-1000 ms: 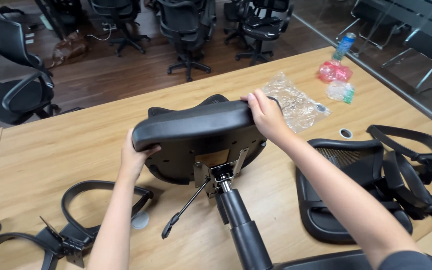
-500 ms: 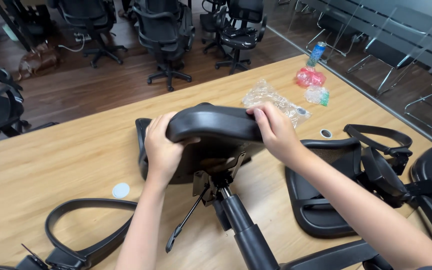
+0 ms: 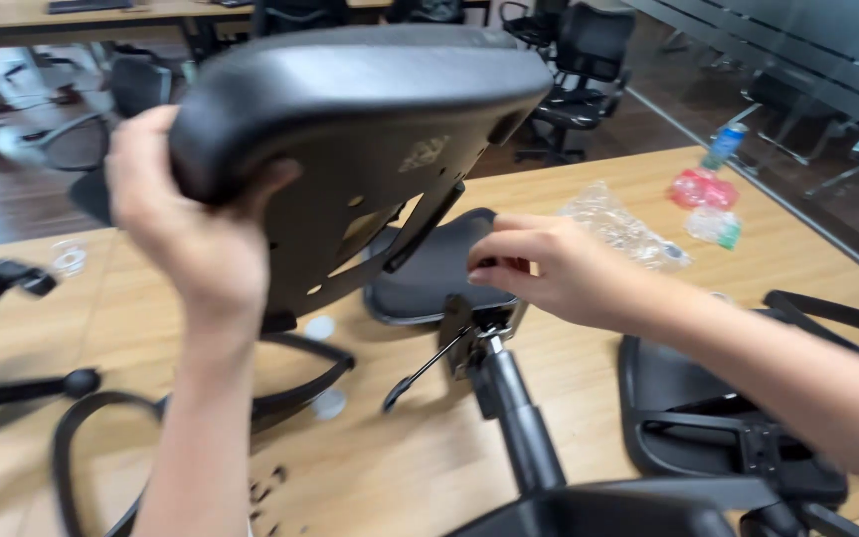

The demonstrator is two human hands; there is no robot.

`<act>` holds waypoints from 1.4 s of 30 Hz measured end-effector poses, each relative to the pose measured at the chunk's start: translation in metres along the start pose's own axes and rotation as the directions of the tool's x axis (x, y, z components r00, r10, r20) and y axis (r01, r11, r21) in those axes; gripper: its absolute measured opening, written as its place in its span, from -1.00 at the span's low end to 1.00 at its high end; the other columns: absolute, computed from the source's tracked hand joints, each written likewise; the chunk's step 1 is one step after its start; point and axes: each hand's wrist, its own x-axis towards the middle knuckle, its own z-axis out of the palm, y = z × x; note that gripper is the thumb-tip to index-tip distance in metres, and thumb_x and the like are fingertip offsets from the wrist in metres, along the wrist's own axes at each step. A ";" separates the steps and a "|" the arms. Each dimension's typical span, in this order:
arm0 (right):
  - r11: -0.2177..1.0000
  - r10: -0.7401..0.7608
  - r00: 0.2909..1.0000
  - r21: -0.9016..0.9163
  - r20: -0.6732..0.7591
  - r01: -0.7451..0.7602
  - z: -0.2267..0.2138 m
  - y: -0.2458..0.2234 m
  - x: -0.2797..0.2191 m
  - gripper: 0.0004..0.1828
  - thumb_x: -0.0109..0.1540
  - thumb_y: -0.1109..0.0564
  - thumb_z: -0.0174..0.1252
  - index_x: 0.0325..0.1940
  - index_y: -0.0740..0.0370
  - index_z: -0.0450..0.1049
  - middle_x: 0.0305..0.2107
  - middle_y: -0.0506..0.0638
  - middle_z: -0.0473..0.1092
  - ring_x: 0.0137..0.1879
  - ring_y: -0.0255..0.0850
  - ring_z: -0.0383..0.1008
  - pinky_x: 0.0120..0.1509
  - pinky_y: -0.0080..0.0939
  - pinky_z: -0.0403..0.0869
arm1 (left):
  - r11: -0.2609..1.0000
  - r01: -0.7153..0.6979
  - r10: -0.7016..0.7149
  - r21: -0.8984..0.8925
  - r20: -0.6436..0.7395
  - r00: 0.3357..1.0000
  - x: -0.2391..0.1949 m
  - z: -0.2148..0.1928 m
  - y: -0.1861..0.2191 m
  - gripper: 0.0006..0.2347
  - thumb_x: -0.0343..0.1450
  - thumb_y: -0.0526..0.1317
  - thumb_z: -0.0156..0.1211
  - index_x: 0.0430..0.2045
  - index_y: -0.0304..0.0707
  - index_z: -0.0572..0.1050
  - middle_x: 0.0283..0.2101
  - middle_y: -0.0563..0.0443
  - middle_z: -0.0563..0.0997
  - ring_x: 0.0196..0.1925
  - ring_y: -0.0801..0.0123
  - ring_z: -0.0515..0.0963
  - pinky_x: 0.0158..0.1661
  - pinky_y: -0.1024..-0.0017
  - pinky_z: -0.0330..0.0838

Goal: The person assembles an office chair on a table. They flip the seat cushion over, align the mounting plate and gas lift mechanism, then pick up screws one at a time and drive them into the seat base using a screwdriver, steadying the seat with the other hand.

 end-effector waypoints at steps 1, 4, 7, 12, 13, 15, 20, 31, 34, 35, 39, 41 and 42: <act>0.997 -0.069 0.996 0.034 0.060 0.067 0.000 -0.012 -0.002 -0.87 0.23 0.17 0.28 -0.18 0.26 0.57 -0.37 0.07 0.45 -0.28 -0.08 0.53 -0.21 -0.12 0.48 | 0.996 0.036 -0.040 -0.085 -0.046 0.998 0.000 -0.021 -0.002 -0.52 0.28 -0.35 0.69 -0.03 -0.39 0.45 -0.08 -0.05 0.53 0.00 0.20 0.50 0.07 0.34 0.42; 0.976 -0.207 0.967 0.103 0.150 0.193 0.012 -0.062 -0.013 -0.86 0.23 0.20 0.23 -0.14 0.25 0.57 -0.31 0.04 0.48 -0.22 -0.08 0.57 -0.18 -0.14 0.51 | 0.983 0.040 -0.054 -0.178 -0.075 0.996 -0.013 -0.091 -0.009 -0.56 0.32 -0.48 0.61 -0.01 -0.41 0.44 -0.09 -0.01 0.54 -0.05 0.35 0.50 0.04 0.46 0.45; 0.962 -0.237 0.956 0.182 0.171 0.206 0.050 -0.118 -0.045 -0.85 0.23 0.20 0.23 -0.13 0.24 0.55 -0.32 0.03 0.47 -0.21 -0.08 0.56 -0.17 -0.13 0.52 | 0.962 0.072 -0.082 -0.262 -0.027 0.996 -0.032 -0.153 -0.010 -0.60 0.38 -0.57 0.53 0.01 -0.46 0.44 -0.09 0.01 0.55 -0.08 0.41 0.51 0.08 0.51 0.43; 0.969 -0.246 0.901 0.070 0.359 0.237 0.132 -0.215 -0.133 -0.84 0.28 0.16 0.19 -0.06 0.19 0.51 -0.38 0.05 0.40 -0.30 -0.06 0.48 -0.27 -0.06 0.48 | 0.933 0.192 -0.194 -0.304 0.023 0.981 -0.058 -0.221 -0.004 -0.62 0.43 -0.44 0.61 -0.01 -0.44 0.45 -0.07 0.02 0.59 -0.08 0.39 0.53 0.06 0.49 0.43; 0.918 -0.379 0.852 0.031 0.361 0.395 0.154 -0.226 -0.154 -0.82 0.26 0.13 0.17 -0.07 0.20 0.48 -0.39 0.03 0.37 -0.29 -0.07 0.48 -0.27 -0.06 0.49 | 0.987 0.080 -0.080 -0.136 0.005 0.997 -0.061 -0.229 -0.003 -0.59 0.42 -0.34 0.61 0.01 -0.45 0.44 -0.05 -0.04 0.57 -0.01 0.30 0.53 0.10 0.42 0.41; 0.846 -0.495 0.787 -0.002 0.367 0.533 0.219 -0.236 -0.203 -0.79 0.25 0.09 0.16 -0.08 0.21 0.45 -0.40 0.01 0.34 -0.29 -0.09 0.48 -0.28 -0.06 0.49 | 0.999 -0.036 0.036 0.029 0.022 0.999 -0.066 -0.241 0.000 -0.55 0.41 -0.24 0.62 0.04 -0.46 0.44 -0.04 -0.11 0.55 0.07 0.20 0.53 0.15 0.35 0.39; 0.640 0.061 0.852 0.634 0.521 -0.433 0.350 -0.245 -0.198 -0.89 0.35 0.18 0.08 -0.13 0.29 0.43 -0.44 0.04 0.31 -0.34 -0.11 0.35 -0.30 -0.09 0.36 | 0.992 -0.025 0.014 0.127 0.090 0.996 -0.085 -0.262 -0.003 -0.57 0.48 -0.07 0.60 -0.10 -0.46 0.48 -0.16 -0.06 0.55 -0.06 0.22 0.48 0.02 0.29 0.33; 0.314 0.790 0.531 0.543 0.305 -0.779 0.609 -0.064 -0.200 -0.81 0.20 0.17 0.32 -0.26 0.39 0.53 -0.43 0.16 0.55 -0.35 -0.17 0.57 -0.23 -0.12 0.55 | 0.954 0.257 -0.273 0.153 0.094 0.958 -0.131 -0.268 -0.012 -0.65 0.38 -0.33 0.63 -0.09 -0.43 0.52 -0.11 -0.04 0.57 -0.03 0.24 0.51 0.06 0.32 0.41; 0.408 0.805 0.538 0.426 0.248 -0.807 0.604 -0.073 -0.192 -0.78 0.16 0.10 0.35 -0.29 0.33 0.56 -0.43 0.12 0.56 -0.34 -0.17 0.56 -0.18 -0.15 0.52 | 0.935 0.285 -0.312 0.210 0.109 0.944 -0.132 -0.265 -0.008 -0.63 0.36 -0.28 0.65 -0.09 -0.41 0.53 -0.11 -0.05 0.58 -0.02 0.18 0.51 0.06 0.25 0.38; 0.411 0.818 0.519 0.381 0.247 -0.828 0.599 -0.077 -0.189 -0.76 0.15 0.06 0.36 -0.29 0.31 0.56 -0.42 0.11 0.55 -0.34 -0.16 0.54 -0.17 -0.15 0.50 | 0.932 0.277 -0.309 0.232 0.118 0.944 -0.130 -0.263 -0.004 -0.60 0.31 -0.27 0.64 -0.08 -0.42 0.53 -0.10 -0.08 0.57 0.00 0.10 0.50 0.06 0.20 0.37; 0.424 0.816 0.525 0.365 0.242 -0.829 0.577 -0.089 -0.181 -0.71 0.15 0.02 0.36 -0.22 0.29 0.56 -0.43 0.14 0.54 -0.33 -0.11 0.53 -0.18 -0.12 0.48 | 0.930 0.293 -0.325 0.224 0.123 0.938 -0.132 -0.261 -0.007 -0.62 0.27 -0.30 0.59 -0.12 -0.41 0.53 -0.13 -0.12 0.58 -0.03 0.02 0.50 0.03 0.17 0.36; 0.427 0.791 0.570 0.464 0.225 -0.776 0.563 -0.091 -0.189 -0.57 0.22 -0.03 0.35 -0.01 0.31 0.43 -0.43 0.12 0.52 -0.35 -0.18 0.52 -0.20 -0.22 0.49 | 0.932 0.262 -0.301 0.251 0.129 0.945 -0.137 -0.260 -0.012 -0.66 0.31 -0.35 0.54 -0.10 -0.38 0.53 -0.11 -0.14 0.59 -0.01 0.00 0.52 0.07 0.15 0.37; 0.422 0.800 0.561 0.464 0.213 -0.779 0.561 -0.087 -0.212 -0.57 0.22 -0.03 0.35 -0.01 0.31 0.43 -0.43 0.12 0.52 -0.35 -0.18 0.52 -0.20 -0.22 0.49 | 0.936 0.261 -0.297 0.235 0.136 0.945 -0.139 -0.261 -0.015 -0.66 0.31 -0.35 0.54 -0.10 -0.38 0.53 -0.11 -0.14 0.59 -0.01 0.00 0.52 0.07 0.15 0.37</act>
